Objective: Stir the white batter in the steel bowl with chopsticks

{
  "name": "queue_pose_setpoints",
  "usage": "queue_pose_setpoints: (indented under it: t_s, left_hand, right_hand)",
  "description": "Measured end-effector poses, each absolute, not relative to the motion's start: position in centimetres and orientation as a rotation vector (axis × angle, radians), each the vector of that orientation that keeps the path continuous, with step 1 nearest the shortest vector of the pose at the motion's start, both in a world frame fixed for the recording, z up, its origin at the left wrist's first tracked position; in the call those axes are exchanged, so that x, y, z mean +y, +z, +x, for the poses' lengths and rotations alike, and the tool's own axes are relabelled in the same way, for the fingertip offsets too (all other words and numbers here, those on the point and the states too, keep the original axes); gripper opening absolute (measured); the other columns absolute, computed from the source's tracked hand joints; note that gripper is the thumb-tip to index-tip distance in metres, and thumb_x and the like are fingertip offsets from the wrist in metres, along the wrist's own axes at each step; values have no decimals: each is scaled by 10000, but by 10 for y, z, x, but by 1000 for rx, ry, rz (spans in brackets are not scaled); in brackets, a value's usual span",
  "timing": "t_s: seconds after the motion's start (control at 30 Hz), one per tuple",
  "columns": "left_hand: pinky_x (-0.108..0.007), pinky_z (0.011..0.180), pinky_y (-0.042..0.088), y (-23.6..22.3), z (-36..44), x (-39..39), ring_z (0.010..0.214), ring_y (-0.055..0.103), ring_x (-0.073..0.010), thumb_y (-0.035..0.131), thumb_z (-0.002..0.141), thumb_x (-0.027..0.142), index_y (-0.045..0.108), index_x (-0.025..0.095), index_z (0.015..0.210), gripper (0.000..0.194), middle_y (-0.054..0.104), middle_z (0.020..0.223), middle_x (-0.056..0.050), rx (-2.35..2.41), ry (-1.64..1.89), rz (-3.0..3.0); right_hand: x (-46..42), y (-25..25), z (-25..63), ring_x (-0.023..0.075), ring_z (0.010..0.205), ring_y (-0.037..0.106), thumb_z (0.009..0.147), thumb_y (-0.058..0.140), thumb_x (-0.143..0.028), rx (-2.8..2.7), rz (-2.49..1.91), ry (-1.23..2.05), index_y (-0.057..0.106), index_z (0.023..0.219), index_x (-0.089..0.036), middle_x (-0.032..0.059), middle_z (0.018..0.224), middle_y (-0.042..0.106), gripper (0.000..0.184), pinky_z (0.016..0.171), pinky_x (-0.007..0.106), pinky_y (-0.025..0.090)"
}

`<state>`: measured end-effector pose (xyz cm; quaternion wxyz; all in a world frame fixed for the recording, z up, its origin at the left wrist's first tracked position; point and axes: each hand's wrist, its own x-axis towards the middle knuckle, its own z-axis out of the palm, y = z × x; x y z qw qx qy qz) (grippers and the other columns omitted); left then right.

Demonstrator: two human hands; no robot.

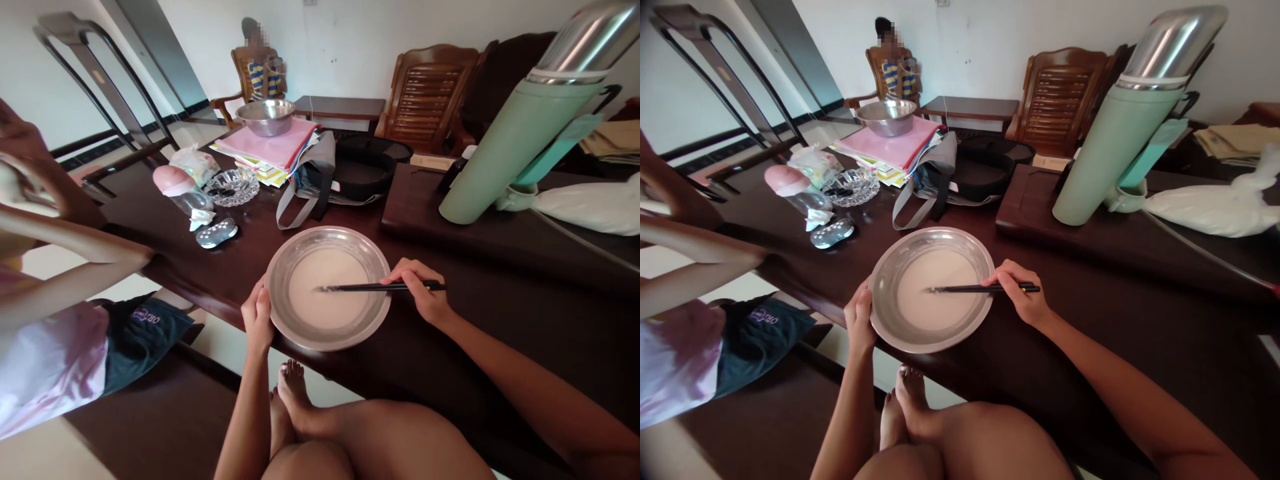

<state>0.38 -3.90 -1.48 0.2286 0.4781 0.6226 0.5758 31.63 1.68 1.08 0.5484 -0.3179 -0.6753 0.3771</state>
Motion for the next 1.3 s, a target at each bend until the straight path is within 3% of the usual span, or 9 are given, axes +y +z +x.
queue_pose_setpoints:
  t_s: [0.2,0.37,0.53,0.7,0.87,1.03,1.2,1.3]
  left_hand:
    - [-369,985,493,-14,5,-40,1126,660,-292,464,917,604,729,131,1152,591,745,1158,-126,1689,1604,1322]
    - [-373,993,487,-14,5,-40,1136,656,-291,461,925,587,730,136,1159,575,744,1163,-121,1697,1620,1335]
    - [-363,967,497,-16,4,-39,1110,666,-287,471,921,586,732,125,1150,577,750,1147,-121,1691,1618,1341]
    - [-343,953,503,-20,2,-39,1094,674,-273,485,929,564,734,138,1161,545,756,1137,-104,1678,1663,1334]
    - [-342,954,503,-21,3,-39,1101,673,-274,491,932,562,735,143,1166,538,755,1146,-101,1655,1653,1332]
    - [-347,958,503,-22,2,-39,1106,671,-278,493,928,579,739,143,1159,552,752,1154,-104,1669,1669,1328]
    - [-356,970,501,-24,1,-39,1114,670,-285,501,923,584,740,133,1147,557,754,1140,-111,1673,1667,1322]
    - [-349,959,506,-23,1,-39,1108,673,-280,499,930,570,738,137,1154,543,753,1149,-107,1679,1666,1334]
  right_hand:
    - [18,11,317,181,609,581,996,503,-332,-1447,-692,877,702,771,-252,18,688,729,311,621,366,444]
    - [19,11,318,191,752,652,981,544,-265,-1645,-726,879,755,897,-259,28,825,758,227,694,368,482]
    - [20,9,318,167,613,570,1006,494,-279,-1407,-633,890,700,805,-253,2,692,725,290,624,348,432]
    - [20,7,318,181,782,662,983,541,-214,-1620,-671,892,742,913,-254,19,847,761,217,714,356,485]
    - [20,6,318,159,650,594,1011,481,-230,-1442,-561,941,709,842,-249,1,739,737,284,640,341,444]
    - [19,8,318,176,789,668,989,530,-206,-1622,-628,952,738,924,-246,23,865,760,222,704,348,489]
    - [21,11,317,160,592,572,1005,499,-266,-1379,-597,885,692,795,-243,1,679,723,286,609,343,422]
    - [19,12,315,165,662,613,995,526,-261,-1529,-656,956,720,826,-249,7,743,740,258,650,345,448]
